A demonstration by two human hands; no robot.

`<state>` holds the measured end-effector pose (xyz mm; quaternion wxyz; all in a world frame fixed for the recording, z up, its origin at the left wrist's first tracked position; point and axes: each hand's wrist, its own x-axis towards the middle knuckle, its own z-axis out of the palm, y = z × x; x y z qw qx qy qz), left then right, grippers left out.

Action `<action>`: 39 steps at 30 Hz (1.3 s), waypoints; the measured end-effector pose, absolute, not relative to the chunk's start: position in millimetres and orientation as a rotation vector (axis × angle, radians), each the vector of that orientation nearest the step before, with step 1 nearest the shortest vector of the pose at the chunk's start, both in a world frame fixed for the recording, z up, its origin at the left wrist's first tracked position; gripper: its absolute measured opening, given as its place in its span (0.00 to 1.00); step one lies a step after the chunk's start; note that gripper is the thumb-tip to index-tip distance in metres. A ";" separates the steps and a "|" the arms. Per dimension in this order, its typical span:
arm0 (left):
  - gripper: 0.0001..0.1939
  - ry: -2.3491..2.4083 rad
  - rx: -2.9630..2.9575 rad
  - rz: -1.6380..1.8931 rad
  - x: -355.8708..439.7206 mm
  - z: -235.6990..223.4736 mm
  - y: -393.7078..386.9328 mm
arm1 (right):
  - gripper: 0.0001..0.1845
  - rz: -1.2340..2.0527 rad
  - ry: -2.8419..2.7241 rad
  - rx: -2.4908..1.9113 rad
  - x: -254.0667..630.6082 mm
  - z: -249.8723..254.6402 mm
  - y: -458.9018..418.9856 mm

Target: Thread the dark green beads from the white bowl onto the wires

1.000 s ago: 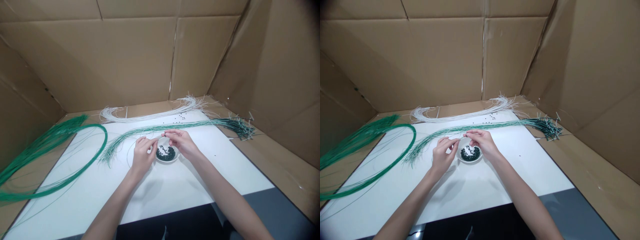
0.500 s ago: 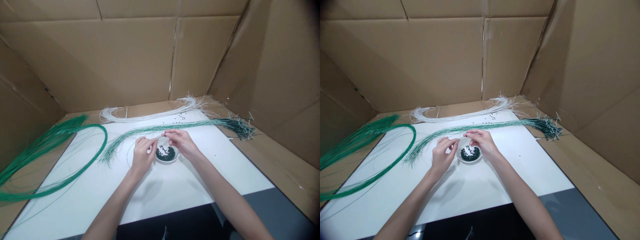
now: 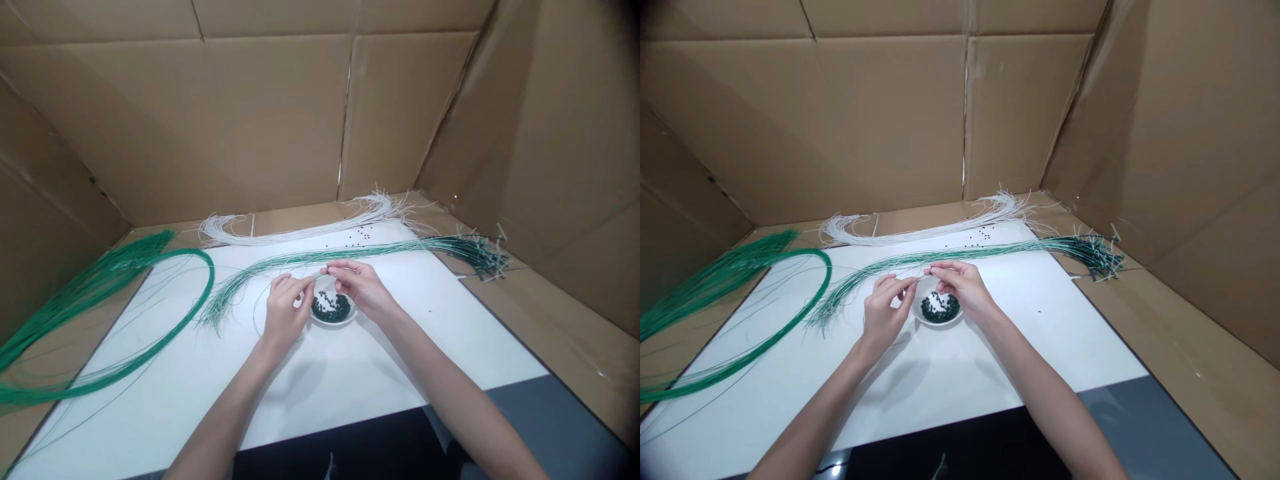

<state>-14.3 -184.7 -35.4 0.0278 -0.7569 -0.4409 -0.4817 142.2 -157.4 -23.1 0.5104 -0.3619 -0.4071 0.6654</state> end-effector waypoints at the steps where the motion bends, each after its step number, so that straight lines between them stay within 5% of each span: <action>1: 0.06 -1.360 -2.334 -1.490 -14.1 -35.3 -184.9 | 0.10 1.612 -0.968 -0.866 141.8 -23.3 -157.5; 39: 0.06 -1.367 -2.338 -1.485 -12.5 -37.1 -185.4 | 0.11 1.608 -0.874 -0.843 136.0 -24.1 -159.3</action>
